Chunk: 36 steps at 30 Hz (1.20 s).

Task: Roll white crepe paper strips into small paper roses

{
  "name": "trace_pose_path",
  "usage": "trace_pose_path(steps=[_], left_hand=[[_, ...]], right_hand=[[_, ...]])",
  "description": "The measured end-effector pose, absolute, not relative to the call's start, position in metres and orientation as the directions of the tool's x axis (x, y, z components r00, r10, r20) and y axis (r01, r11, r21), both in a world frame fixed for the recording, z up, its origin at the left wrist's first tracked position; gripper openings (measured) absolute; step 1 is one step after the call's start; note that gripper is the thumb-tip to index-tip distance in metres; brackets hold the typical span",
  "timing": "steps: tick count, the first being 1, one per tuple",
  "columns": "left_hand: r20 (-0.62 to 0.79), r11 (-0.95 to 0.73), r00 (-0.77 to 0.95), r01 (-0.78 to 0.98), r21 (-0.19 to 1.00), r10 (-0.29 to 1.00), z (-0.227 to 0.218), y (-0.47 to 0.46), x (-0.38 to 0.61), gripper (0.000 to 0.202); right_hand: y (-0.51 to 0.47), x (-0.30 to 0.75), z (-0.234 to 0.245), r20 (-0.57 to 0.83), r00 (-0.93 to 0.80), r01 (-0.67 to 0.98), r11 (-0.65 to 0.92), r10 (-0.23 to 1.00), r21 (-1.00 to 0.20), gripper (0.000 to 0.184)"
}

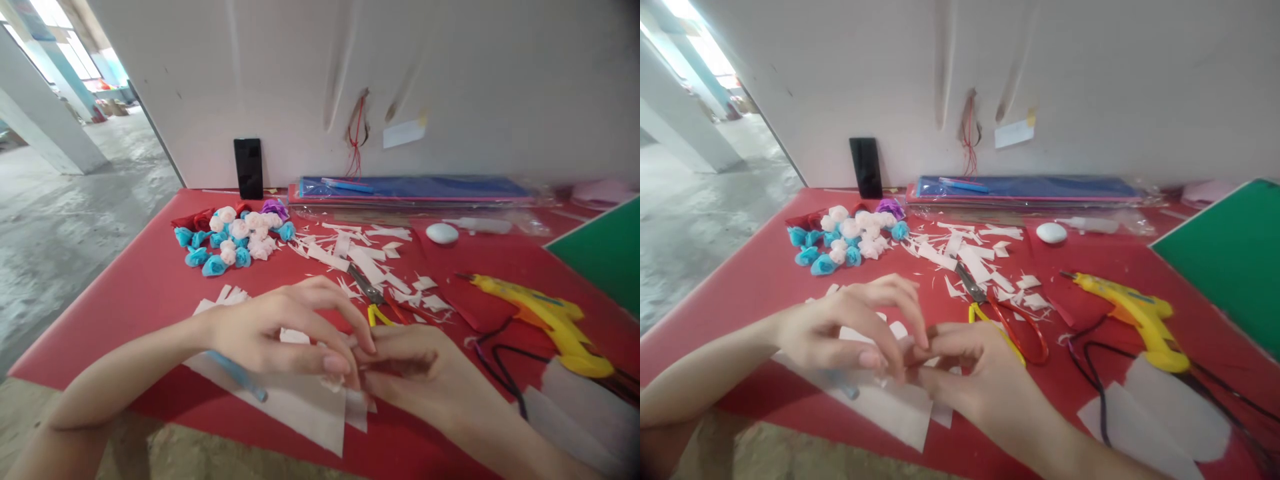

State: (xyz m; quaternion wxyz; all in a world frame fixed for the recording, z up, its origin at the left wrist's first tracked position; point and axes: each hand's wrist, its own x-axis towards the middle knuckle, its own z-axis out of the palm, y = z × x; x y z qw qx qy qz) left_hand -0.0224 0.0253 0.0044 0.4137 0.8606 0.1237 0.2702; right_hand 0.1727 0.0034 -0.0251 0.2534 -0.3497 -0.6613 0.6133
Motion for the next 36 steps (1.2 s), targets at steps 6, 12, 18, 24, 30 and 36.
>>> trace_pose_path(steps=[6, 12, 18, 24, 30, 36], left_hand=[[0.342, -0.647, 0.844, 0.008, 0.762, 0.413, 0.004, 0.023, -0.021, 0.016], [0.337, -0.679, 0.847, 0.037, 0.734, 0.412, 0.003, 0.022, -0.020, 0.015], [0.359, -0.730, 0.825, 0.092, 0.678, 0.437, 0.008, 0.022, -0.024, 0.012], [0.376, -0.738, 0.796, 0.128, 0.663, 0.475, 0.013, 0.021, -0.027, 0.008], [0.361, -0.706, 0.817, 0.076, 0.704, 0.449, 0.011, 0.020, -0.024, 0.005], [0.316, -0.668, 0.827, 0.094, 0.738, 0.464, 0.010, 0.018, -0.024, 0.004]], right_hand=[[0.001, 0.168, -0.023, -0.148, -0.640, 0.171, -0.047, 0.754, -0.984, 0.009], [-0.001, 0.167, -0.027, -0.159, -0.632, 0.163, -0.071, 0.758, -0.984, 0.012], [-0.001, 0.167, -0.020, 0.069, -0.549, 0.245, 0.240, 0.833, -0.939, 0.017], [-0.006, 0.167, -0.003, 0.371, -0.428, 0.307, 0.519, 0.824, -0.798, 0.015], [-0.009, 0.166, -0.005, 0.440, -0.421, 0.324, 0.585, 0.793, -0.744, 0.013], [-0.006, 0.165, -0.010, 0.438, -0.399, 0.330, 0.572, 0.806, -0.751, 0.014]])
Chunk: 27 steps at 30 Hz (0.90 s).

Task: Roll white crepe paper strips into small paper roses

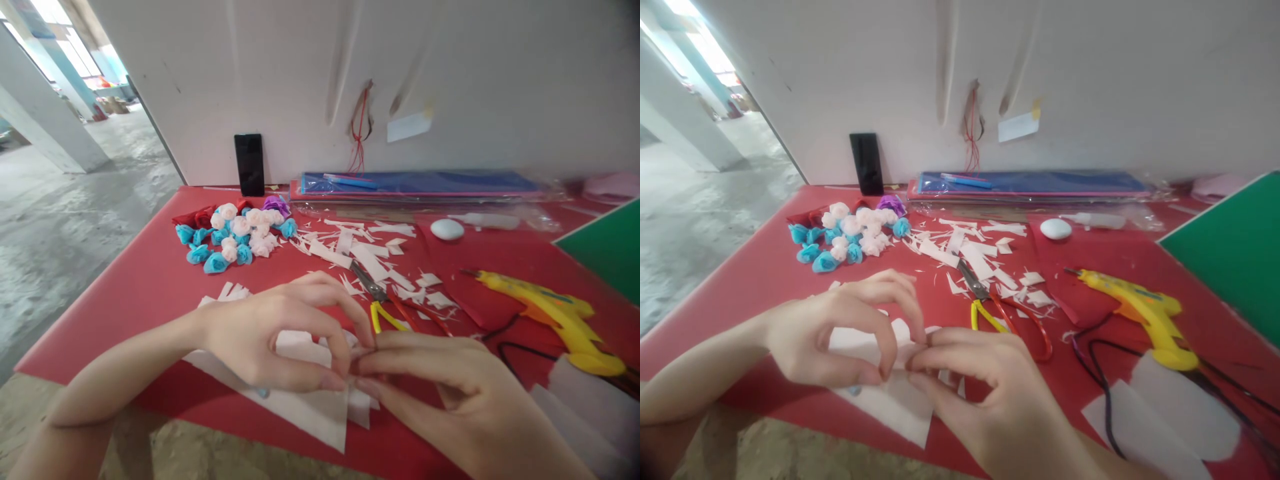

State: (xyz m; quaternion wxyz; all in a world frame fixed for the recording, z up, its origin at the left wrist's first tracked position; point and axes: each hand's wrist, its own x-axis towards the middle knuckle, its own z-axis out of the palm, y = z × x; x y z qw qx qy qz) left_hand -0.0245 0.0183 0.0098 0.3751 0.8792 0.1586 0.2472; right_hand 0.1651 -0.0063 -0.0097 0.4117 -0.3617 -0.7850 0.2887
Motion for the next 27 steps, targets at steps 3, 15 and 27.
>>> trace_pose_path(steps=[3, 15, 27], left_hand=[[0.320, -0.668, 0.825, 0.091, 0.739, 0.467, 0.010, 0.019, -0.025, 0.005], [0.201, -0.699, 0.850, 0.239, 0.674, 0.486, 0.010, 0.019, -0.024, 0.006], [0.154, -0.717, 0.840, 0.331, 0.614, 0.520, 0.004, 0.017, -0.023, 0.005]], right_hand=[[-0.006, 0.165, -0.010, 0.431, -0.402, 0.316, 0.565, 0.808, -0.763, 0.015], [-0.005, 0.165, -0.006, 0.301, -0.487, 0.343, 0.497, 0.820, -0.797, 0.017], [-0.003, 0.165, -0.018, 0.236, -0.517, 0.411, 0.480, 0.823, -0.775, 0.014]])
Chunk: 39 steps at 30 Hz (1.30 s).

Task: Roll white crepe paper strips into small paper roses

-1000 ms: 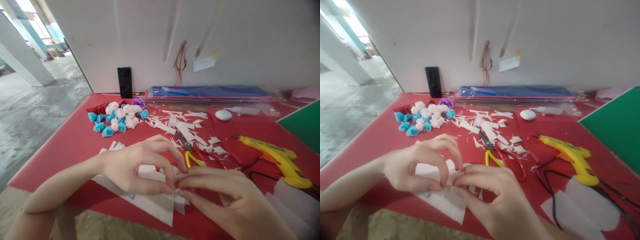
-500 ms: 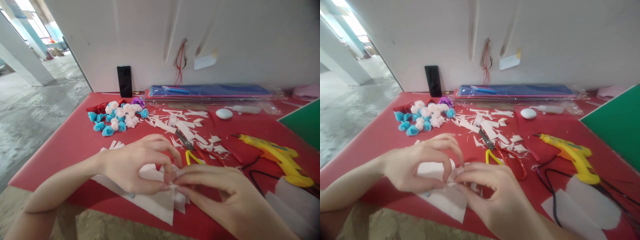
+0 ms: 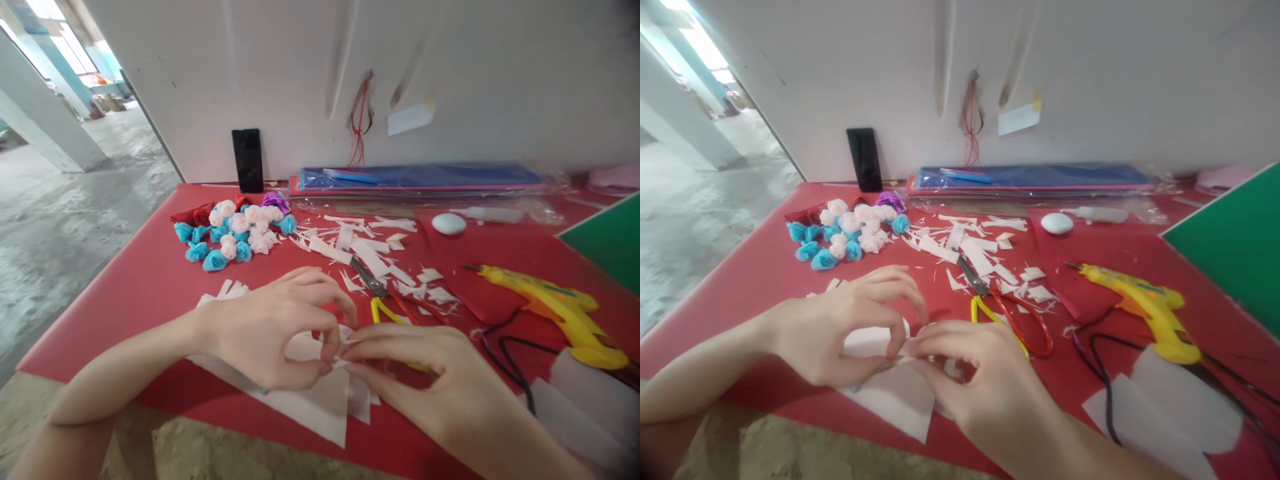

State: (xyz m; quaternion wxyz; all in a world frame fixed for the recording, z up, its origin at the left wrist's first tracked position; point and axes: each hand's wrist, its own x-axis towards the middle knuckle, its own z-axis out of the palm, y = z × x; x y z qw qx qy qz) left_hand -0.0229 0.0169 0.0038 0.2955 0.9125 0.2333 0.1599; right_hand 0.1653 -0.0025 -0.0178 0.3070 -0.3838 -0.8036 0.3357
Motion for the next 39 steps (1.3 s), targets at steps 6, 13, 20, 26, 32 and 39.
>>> trace_pose_path(steps=[6, 13, 20, 26, 32, 39], left_hand=[[0.169, -0.734, 0.835, 0.341, 0.587, 0.524, -0.002, 0.017, -0.021, 0.002], [0.200, -0.738, 0.854, 0.271, 0.618, 0.481, -0.003, 0.021, -0.021, 0.008], [0.316, -0.752, 0.846, 0.140, 0.644, 0.428, 0.001, 0.024, -0.025, 0.004], [0.310, -0.742, 0.830, 0.174, 0.648, 0.464, 0.004, 0.026, -0.026, 0.004], [0.315, -0.754, 0.856, 0.123, 0.646, 0.409, 0.002, 0.028, -0.026, 0.003], [0.277, -0.753, 0.888, 0.110, 0.649, 0.368, -0.001, 0.027, -0.024, 0.004]], right_hand=[[-0.001, 0.166, -0.023, 0.185, -0.509, 0.447, 0.442, 0.841, -0.778, 0.013], [0.002, 0.167, -0.021, 0.069, -0.532, 0.427, 0.338, 0.844, -0.839, 0.014], [0.008, 0.171, -0.019, -0.017, -0.583, 0.398, 0.267, 0.812, -0.878, 0.018], [0.004, 0.172, -0.014, -0.032, -0.576, 0.354, 0.214, 0.817, -0.910, 0.014], [0.005, 0.171, -0.015, -0.089, -0.593, 0.334, 0.144, 0.800, -0.932, 0.014], [0.006, 0.170, -0.019, -0.194, -0.613, 0.348, 0.042, 0.766, -0.936, 0.010]])
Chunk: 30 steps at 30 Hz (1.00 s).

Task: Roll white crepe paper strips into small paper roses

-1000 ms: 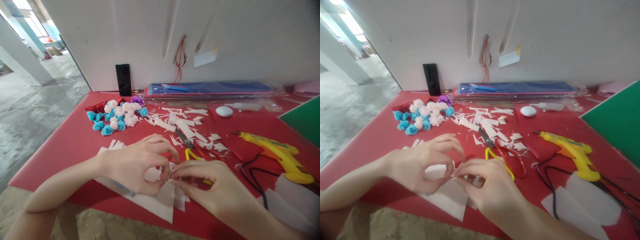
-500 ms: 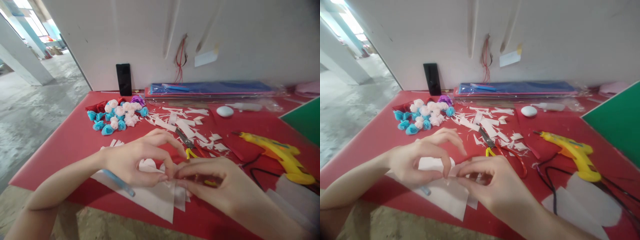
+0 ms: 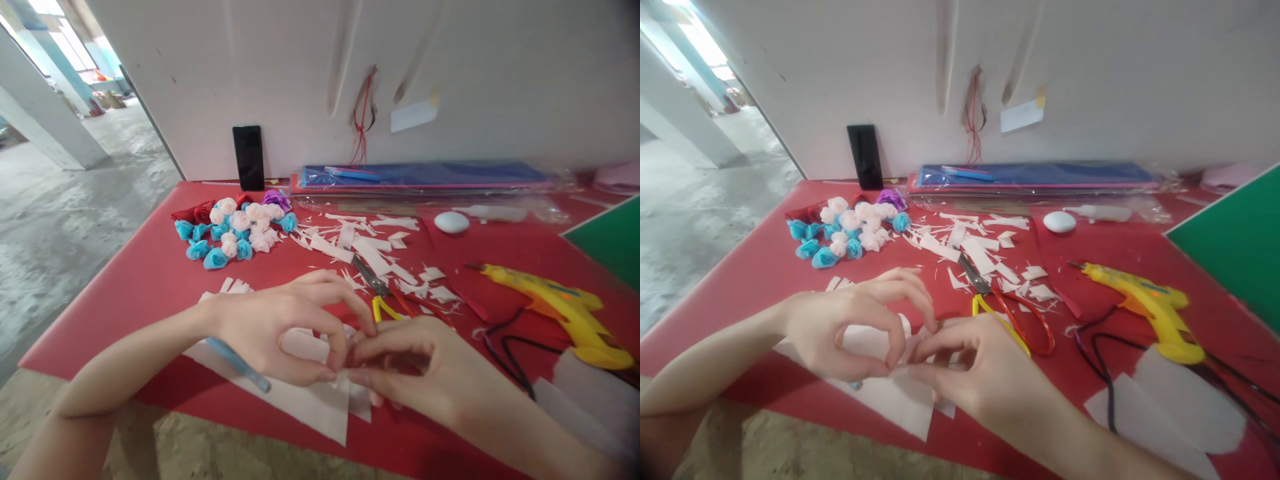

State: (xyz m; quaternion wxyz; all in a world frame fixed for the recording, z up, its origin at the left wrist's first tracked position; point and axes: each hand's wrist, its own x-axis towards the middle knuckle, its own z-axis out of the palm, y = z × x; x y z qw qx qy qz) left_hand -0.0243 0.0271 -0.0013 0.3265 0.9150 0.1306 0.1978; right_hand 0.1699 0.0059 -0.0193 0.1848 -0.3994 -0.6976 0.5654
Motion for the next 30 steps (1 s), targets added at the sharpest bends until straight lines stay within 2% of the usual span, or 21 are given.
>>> trace_pose_path(steps=[8, 13, 16, 22, 30], left_hand=[[0.299, -0.733, 0.881, 0.075, 0.676, 0.366, -0.006, 0.029, -0.023, 0.002], [0.306, -0.692, 0.890, 0.015, 0.722, 0.338, -0.010, 0.029, -0.020, 0.005], [0.304, -0.663, 0.888, 0.002, 0.749, 0.346, -0.010, 0.028, -0.019, 0.005], [0.302, -0.612, 0.865, 0.007, 0.791, 0.400, -0.009, 0.029, -0.022, 0.005], [0.356, -0.646, 0.859, -0.039, 0.762, 0.368, -0.008, 0.029, -0.022, 0.004]], right_hand=[[0.002, 0.169, -0.023, -0.318, -0.577, 0.257, -0.203, 0.752, -0.945, 0.013], [0.009, 0.171, -0.029, -0.426, -0.655, 0.323, -0.279, 0.624, -0.904, 0.011], [0.011, 0.173, -0.031, -0.443, -0.668, 0.324, -0.302, 0.598, -0.897, 0.013], [0.011, 0.172, -0.030, -0.290, -0.746, 0.192, -0.224, 0.599, -0.956, 0.008], [0.021, 0.173, -0.028, 0.009, -0.850, 0.038, 0.079, 0.527, -0.996, 0.026]])
